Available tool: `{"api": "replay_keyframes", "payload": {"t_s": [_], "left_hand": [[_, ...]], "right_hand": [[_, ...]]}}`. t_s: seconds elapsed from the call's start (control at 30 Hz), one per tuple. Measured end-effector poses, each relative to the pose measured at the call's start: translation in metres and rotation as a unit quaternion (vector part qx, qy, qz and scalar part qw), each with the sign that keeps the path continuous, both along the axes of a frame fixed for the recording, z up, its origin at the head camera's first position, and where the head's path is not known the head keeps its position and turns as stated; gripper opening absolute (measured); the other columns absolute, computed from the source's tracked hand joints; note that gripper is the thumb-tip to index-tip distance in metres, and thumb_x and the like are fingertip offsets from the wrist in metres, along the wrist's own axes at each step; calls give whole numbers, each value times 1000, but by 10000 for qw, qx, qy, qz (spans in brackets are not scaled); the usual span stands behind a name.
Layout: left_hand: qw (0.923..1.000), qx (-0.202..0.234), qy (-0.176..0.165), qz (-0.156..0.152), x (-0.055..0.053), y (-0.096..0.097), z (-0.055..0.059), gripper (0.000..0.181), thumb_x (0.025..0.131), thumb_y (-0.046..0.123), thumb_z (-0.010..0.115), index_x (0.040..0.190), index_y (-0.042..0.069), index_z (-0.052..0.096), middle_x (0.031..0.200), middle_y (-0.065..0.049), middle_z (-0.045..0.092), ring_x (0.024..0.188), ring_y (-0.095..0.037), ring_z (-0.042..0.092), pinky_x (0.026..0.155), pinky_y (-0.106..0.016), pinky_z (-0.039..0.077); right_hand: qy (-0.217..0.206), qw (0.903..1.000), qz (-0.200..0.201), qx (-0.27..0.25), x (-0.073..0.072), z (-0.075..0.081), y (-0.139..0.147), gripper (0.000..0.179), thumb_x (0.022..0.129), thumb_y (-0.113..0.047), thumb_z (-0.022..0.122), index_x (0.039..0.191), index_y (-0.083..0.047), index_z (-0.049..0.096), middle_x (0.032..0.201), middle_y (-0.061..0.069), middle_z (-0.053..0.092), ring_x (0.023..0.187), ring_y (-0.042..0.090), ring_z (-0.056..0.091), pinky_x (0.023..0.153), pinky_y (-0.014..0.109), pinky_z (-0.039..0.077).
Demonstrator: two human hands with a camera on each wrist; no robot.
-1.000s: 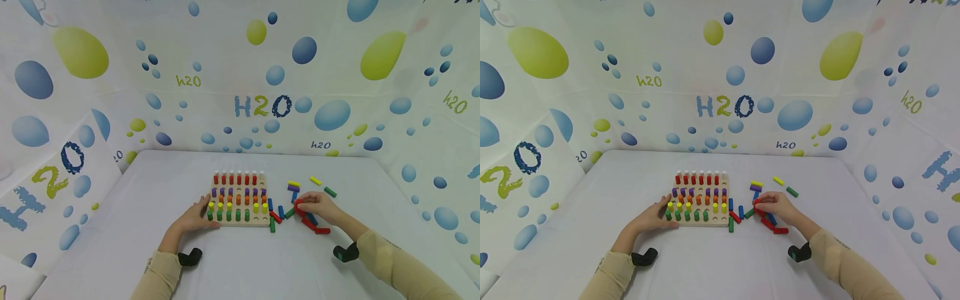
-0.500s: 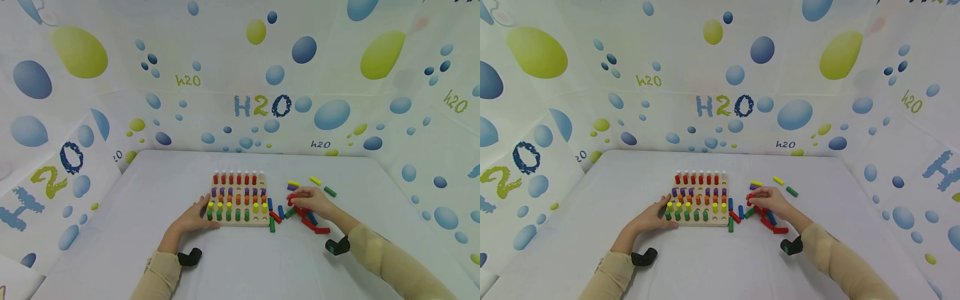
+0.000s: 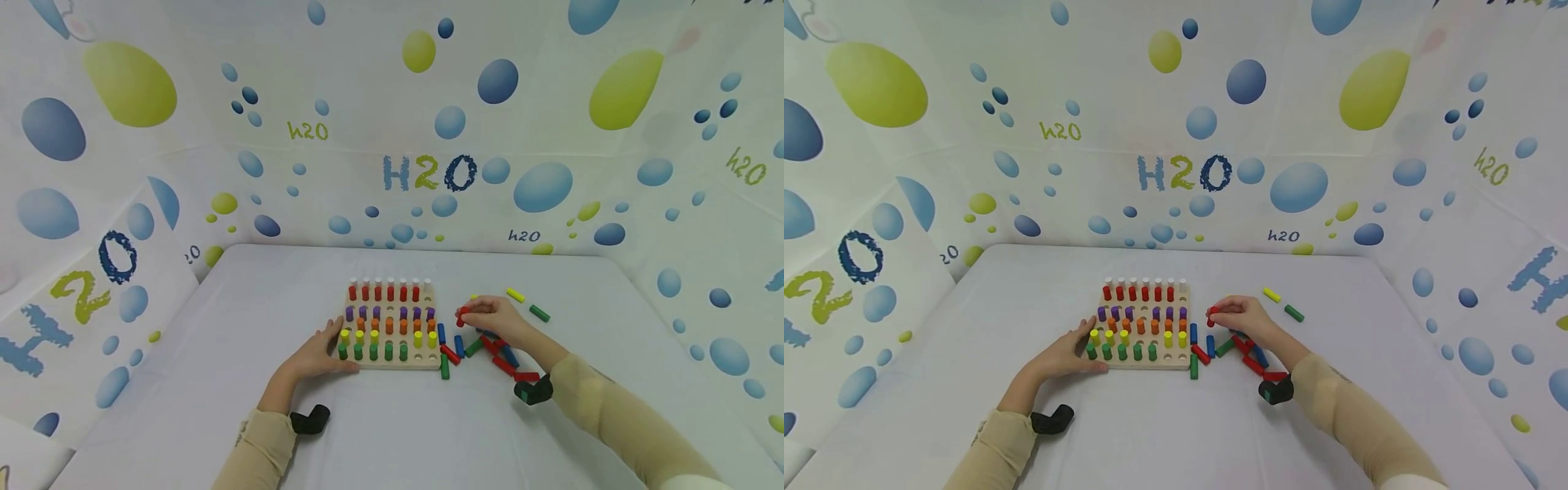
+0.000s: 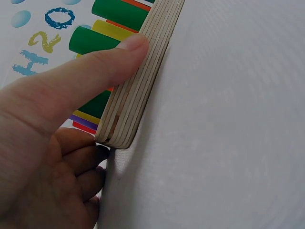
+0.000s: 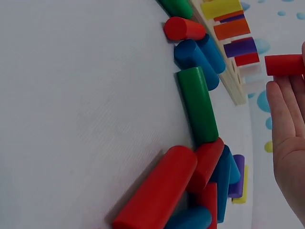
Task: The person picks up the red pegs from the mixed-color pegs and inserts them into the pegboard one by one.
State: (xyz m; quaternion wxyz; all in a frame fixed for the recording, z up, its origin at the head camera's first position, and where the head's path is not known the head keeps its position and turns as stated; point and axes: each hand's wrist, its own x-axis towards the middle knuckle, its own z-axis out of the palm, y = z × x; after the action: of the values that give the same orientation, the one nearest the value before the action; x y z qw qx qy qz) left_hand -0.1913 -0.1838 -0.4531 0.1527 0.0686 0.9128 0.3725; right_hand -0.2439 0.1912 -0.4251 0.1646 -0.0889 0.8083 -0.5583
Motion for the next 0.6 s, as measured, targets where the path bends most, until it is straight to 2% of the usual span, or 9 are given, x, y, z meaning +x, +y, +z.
{"api": "replay_keyframes", "payload": {"t_s": [0.27, 0.6], "left_hand": [[10000, 44, 3, 24, 0, 1, 0, 113, 62, 46, 80, 147, 10, 15, 150, -19, 7, 135, -42, 2, 106, -58, 9], [10000, 19, 4, 25, 0, 1, 0, 113, 62, 46, 80, 147, 9, 14, 150, -20, 8, 135, -42, 3, 106, -57, 8]], "right_hand": [[77, 9999, 79, -123, -11, 0, -11, 38, 83, -30, 67, 111, -7, 58, 107, 8, 65, 99, 23, 57, 89, 35, 47], [56, 9999, -128, -14, -25, -3, -23, 40, 81, -36, 69, 111, -10, 60, 107, 5, 65, 101, 23, 55, 91, 38, 45]]}}
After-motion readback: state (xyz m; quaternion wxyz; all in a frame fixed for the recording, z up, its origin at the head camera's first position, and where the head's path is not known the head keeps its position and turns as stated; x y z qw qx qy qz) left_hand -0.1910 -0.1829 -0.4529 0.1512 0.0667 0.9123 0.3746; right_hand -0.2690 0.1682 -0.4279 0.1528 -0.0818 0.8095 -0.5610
